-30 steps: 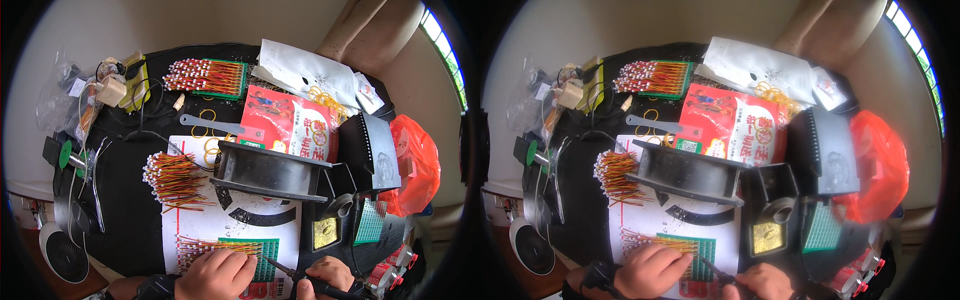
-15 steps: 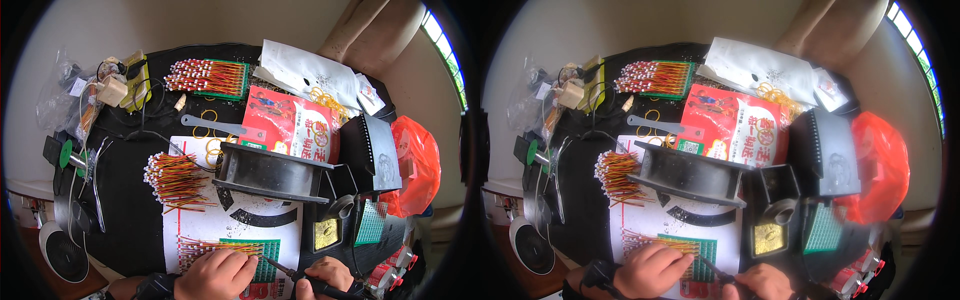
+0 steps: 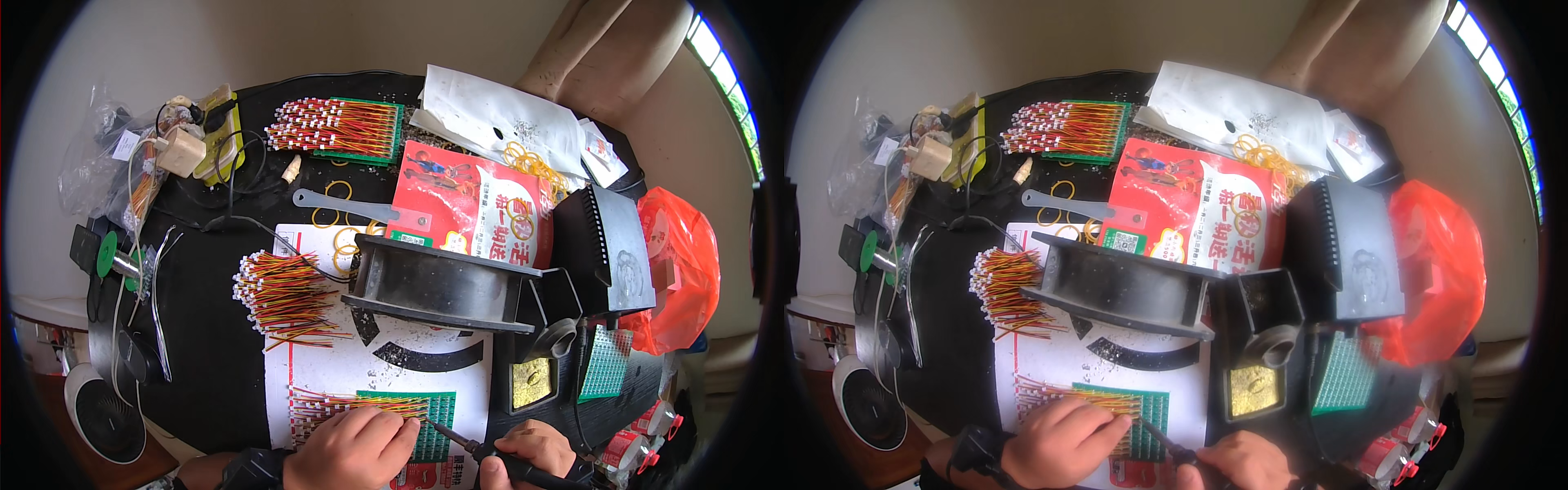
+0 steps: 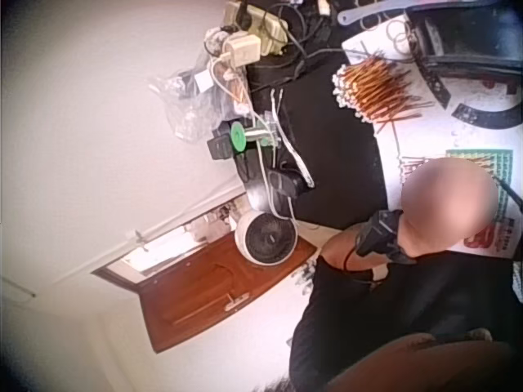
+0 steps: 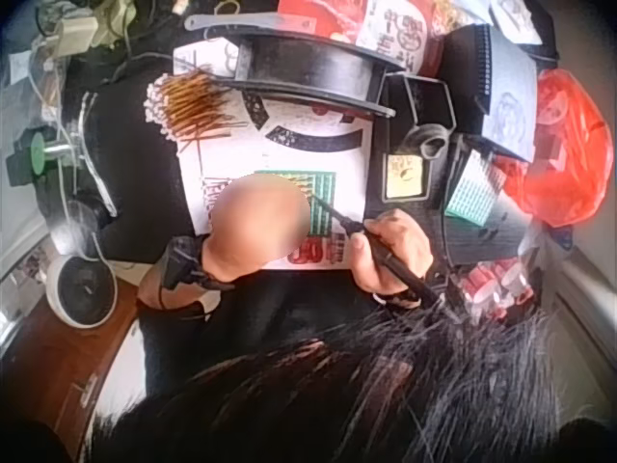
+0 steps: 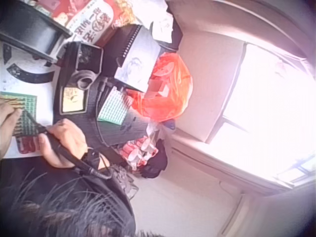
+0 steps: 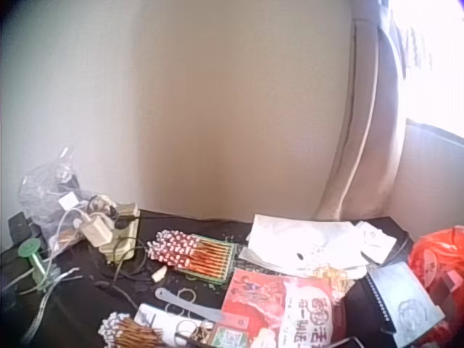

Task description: Soldering components onto a green printed circuit board.

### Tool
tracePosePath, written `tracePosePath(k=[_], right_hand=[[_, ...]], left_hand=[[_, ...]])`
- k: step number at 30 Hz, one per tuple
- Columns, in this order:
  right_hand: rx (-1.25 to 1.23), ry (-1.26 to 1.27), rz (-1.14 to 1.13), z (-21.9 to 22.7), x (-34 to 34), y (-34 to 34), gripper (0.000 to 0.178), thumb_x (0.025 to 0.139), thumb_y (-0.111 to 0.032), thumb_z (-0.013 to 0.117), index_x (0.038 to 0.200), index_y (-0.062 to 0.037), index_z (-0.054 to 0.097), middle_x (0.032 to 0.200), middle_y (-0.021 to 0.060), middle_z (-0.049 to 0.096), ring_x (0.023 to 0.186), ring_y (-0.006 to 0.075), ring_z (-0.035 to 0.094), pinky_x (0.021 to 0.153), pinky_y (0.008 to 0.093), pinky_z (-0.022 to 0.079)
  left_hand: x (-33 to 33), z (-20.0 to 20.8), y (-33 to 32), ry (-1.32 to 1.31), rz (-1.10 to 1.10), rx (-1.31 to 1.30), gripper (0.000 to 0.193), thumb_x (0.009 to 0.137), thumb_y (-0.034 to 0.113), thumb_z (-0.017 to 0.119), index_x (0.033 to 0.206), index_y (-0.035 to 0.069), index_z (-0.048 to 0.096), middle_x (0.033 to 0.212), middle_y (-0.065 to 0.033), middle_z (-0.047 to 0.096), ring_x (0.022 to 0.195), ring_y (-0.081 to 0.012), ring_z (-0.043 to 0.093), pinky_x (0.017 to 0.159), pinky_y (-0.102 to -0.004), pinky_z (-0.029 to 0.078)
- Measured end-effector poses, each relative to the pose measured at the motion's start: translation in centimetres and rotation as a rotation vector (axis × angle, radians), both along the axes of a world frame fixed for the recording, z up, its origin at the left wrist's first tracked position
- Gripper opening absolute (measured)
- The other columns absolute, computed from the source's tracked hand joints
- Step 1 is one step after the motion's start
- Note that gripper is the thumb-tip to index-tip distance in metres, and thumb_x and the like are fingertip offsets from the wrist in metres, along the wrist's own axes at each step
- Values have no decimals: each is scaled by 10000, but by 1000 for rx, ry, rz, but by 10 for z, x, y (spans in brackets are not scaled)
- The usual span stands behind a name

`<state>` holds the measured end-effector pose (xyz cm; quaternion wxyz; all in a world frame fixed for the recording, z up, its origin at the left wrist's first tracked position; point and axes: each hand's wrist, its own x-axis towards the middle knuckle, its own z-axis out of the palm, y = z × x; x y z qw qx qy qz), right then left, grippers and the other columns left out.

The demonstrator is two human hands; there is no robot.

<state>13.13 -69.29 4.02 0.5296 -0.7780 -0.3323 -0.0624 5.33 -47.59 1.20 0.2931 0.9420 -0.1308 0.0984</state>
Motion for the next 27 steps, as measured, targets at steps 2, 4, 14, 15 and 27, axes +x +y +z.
tracePosePath(k=[2,4,14,15,27], right_hand=[[-8,8,2,1,-1,0,134,893,12,741,913,77,626,646,159,583,479,246,539,468,347,415],[-25,-4,-8,2,-1,-2,134,898,9,740,924,77,627,653,162,589,486,248,545,474,349,423],[-35,27,11,4,-1,-6,137,902,18,731,956,80,621,673,164,598,510,268,565,498,364,443],[-35,26,10,3,-2,-6,136,901,21,731,955,81,621,674,164,598,510,270,565,498,364,444],[-24,6,22,1,-1,-3,149,898,9,742,943,75,616,657,155,587,504,280,570,491,371,447]], left_hand=[[0,0,0,3,1,5,193,876,30,729,1058,-26,763,1025,-122,702,953,-300,701,822,-371,609],[0,1,0,1,3,6,195,877,33,729,1060,-24,764,1025,-119,700,954,-297,699,820,-368,607],[0,2,-1,-4,4,10,191,875,40,724,1052,-21,763,1025,-109,691,958,-290,690,823,-366,602],[0,3,-1,-3,1,12,189,876,41,723,1050,-22,762,1024,-110,691,958,-292,691,822,-367,602],[-2,2,-3,-86,-8,27,205,899,74,702,1060,-40,756,992,-138,689,951,-323,694,823,-396,607]])
